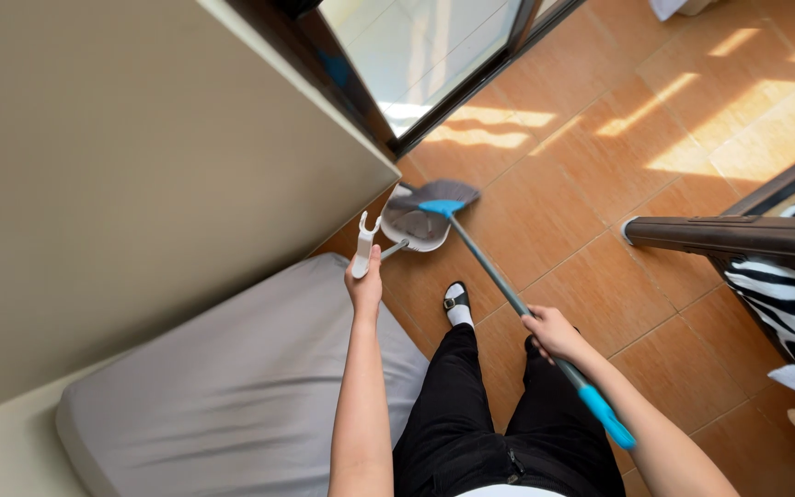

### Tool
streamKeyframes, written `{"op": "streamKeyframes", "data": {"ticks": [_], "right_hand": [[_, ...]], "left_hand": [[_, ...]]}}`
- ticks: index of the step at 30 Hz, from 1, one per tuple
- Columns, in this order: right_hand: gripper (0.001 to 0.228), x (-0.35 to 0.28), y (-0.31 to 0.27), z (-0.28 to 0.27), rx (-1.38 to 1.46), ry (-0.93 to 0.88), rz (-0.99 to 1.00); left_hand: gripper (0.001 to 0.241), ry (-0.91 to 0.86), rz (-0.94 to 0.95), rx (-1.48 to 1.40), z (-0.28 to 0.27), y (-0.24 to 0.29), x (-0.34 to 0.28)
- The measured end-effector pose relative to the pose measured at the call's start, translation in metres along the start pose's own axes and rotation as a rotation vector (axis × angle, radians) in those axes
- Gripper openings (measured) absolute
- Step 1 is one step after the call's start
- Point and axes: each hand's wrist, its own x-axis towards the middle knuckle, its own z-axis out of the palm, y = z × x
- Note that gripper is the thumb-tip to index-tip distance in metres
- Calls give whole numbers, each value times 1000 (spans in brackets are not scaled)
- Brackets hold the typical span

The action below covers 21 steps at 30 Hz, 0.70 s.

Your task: The person sweeps the tiled floor with a broom and dustpan, then sprays a cleaning solution from a spray bottle and mops the floor with a flat mop. The person moves around the room, cleaning near a bed and a window.

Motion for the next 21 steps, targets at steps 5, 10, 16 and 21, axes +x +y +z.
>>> {"op": "streamKeyframes", "data": {"ticks": [5,10,16,21], "right_hand": [[52,-86,13,-34,265,15,29],[55,-112,-11,-92,459,162,-5],[44,-71,-41,-220,655,372,-109],[24,17,-25,-368,653,567,-243]], "left_hand": [[34,-33,37,24,24,5,-5],[24,-144,104,124,100,50,-4],[30,-369,229,210,217,84,20],[21,-474,227,129,323,132,34]]}}
